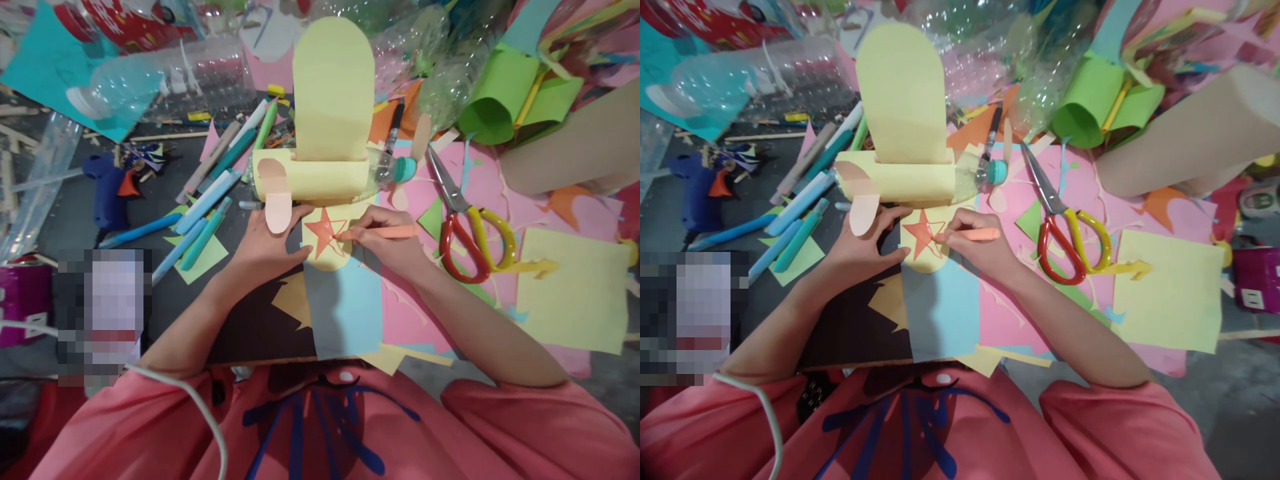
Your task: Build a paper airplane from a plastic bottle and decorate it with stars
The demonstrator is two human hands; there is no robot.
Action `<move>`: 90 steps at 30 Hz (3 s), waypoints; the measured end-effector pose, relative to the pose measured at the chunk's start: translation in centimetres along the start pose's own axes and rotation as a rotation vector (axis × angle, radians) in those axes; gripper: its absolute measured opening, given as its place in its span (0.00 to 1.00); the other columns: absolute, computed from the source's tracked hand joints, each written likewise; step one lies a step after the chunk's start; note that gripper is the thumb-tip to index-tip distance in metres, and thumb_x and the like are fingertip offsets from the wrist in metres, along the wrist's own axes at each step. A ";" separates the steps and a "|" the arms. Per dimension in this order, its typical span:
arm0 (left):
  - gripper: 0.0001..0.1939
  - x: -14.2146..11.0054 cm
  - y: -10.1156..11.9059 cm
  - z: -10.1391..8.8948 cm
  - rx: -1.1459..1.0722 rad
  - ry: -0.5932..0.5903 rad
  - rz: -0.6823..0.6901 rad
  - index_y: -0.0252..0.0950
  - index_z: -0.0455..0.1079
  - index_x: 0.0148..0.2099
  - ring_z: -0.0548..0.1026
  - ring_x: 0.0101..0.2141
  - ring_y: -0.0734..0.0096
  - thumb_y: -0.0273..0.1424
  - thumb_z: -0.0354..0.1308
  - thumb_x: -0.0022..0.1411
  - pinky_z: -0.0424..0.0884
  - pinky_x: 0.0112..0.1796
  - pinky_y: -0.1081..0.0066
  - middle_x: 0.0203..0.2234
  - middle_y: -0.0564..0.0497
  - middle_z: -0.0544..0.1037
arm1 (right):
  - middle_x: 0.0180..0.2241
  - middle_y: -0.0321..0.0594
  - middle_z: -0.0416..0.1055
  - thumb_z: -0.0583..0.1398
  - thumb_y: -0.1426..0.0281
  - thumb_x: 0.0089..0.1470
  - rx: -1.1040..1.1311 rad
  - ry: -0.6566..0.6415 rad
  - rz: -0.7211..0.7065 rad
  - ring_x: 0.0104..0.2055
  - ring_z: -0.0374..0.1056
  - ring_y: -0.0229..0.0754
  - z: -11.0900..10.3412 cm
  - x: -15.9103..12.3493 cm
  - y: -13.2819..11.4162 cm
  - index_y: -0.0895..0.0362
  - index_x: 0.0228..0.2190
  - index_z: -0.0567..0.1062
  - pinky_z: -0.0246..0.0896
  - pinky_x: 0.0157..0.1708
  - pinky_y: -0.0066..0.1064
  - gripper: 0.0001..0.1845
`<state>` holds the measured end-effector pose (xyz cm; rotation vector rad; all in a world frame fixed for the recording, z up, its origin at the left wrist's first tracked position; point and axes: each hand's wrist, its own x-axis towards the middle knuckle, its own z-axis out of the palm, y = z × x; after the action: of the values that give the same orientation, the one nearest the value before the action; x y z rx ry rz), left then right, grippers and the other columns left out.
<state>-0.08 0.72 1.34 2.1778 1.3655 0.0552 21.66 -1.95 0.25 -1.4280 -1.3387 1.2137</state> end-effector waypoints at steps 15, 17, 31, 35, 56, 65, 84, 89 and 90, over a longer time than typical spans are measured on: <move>0.31 0.2 0.1 -0.2 -0.001 -0.014 -0.012 0.42 0.63 0.67 0.69 0.57 0.52 0.38 0.54 0.62 0.58 0.62 0.55 0.55 0.45 0.74 | 0.19 0.31 0.70 0.63 0.66 0.45 0.119 -0.015 -0.002 0.19 0.61 0.34 -0.5 0.5 0.1 0.54 0.21 0.70 0.55 0.21 0.28 0.08; 0.30 0.1 0.1 -0.1 -0.010 -0.008 -0.003 0.42 0.63 0.66 0.68 0.58 0.52 0.38 0.54 0.62 0.58 0.62 0.54 0.55 0.45 0.74 | 0.20 0.31 0.70 0.65 0.64 0.46 0.154 -0.077 0.010 0.20 0.62 0.34 -0.5 0.7 0.0 0.54 0.23 0.71 0.56 0.21 0.28 0.09; 0.30 0.1 0.1 -0.1 -0.005 0.003 -0.008 0.43 0.63 0.66 0.70 0.56 0.52 0.38 0.54 0.61 0.58 0.63 0.54 0.54 0.46 0.75 | 0.16 0.33 0.65 0.66 0.61 0.49 0.000 -0.114 0.034 0.20 0.56 0.34 -0.2 0.8 -0.1 0.54 0.15 0.66 0.49 0.21 0.29 0.19; 0.30 0.1 0.1 -0.1 0.001 -0.003 -0.007 0.41 0.63 0.66 0.71 0.56 0.52 0.38 0.54 0.62 0.58 0.63 0.54 0.54 0.45 0.75 | 0.16 0.33 0.65 0.65 0.63 0.46 0.009 -0.124 0.078 0.21 0.57 0.34 -0.2 0.8 -0.3 0.54 0.14 0.66 0.49 0.21 0.28 0.17; 0.31 0.2 0.2 -0.2 0.009 -0.014 -0.017 0.41 0.63 0.66 0.72 0.55 0.51 0.38 0.55 0.61 0.60 0.61 0.52 0.54 0.44 0.74 | 0.15 0.32 0.63 0.64 0.63 0.47 -0.010 -0.088 0.032 0.20 0.54 0.33 -0.2 0.8 -0.1 0.54 0.15 0.66 0.48 0.20 0.28 0.17; 0.30 0.1 -0.1 0.0 -0.006 0.005 -0.004 0.44 0.63 0.65 0.70 0.55 0.52 0.38 0.55 0.61 0.59 0.62 0.54 0.52 0.46 0.75 | 0.14 0.32 0.65 0.63 0.64 0.43 0.068 -0.137 0.091 0.19 0.59 0.34 -0.3 0.8 -0.7 0.53 0.13 0.64 0.54 0.21 0.29 0.16; 0.30 0.0 0.1 -0.1 -0.006 -0.010 -0.014 0.42 0.63 0.66 0.70 0.57 0.52 0.37 0.55 0.61 0.58 0.63 0.54 0.54 0.45 0.74 | 0.14 0.32 0.64 0.61 0.67 0.42 0.074 -0.177 0.081 0.18 0.60 0.35 -0.3 0.7 -0.8 0.53 0.13 0.63 0.54 0.19 0.28 0.14; 0.31 0.1 0.1 -0.1 0.008 -0.009 -0.017 0.42 0.63 0.67 0.70 0.56 0.52 0.37 0.54 0.62 0.58 0.63 0.55 0.56 0.45 0.74 | 0.15 0.33 0.66 0.61 0.65 0.45 0.043 -0.076 0.028 0.19 0.61 0.35 -0.3 0.9 -0.4 0.53 0.14 0.65 0.52 0.20 0.28 0.14; 0.31 0.1 0.1 -0.1 0.008 -0.008 -0.016 0.42 0.63 0.67 0.70 0.56 0.52 0.37 0.54 0.62 0.58 0.63 0.55 0.56 0.45 0.74 | 0.15 0.33 0.66 0.61 0.65 0.46 0.033 -0.073 0.016 0.19 0.60 0.35 -0.4 0.9 -0.3 0.54 0.15 0.65 0.52 0.20 0.28 0.14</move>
<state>-0.01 0.82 1.43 2.1703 1.3809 0.0346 21.93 -1.03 0.48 -1.3853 -1.3530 1.3036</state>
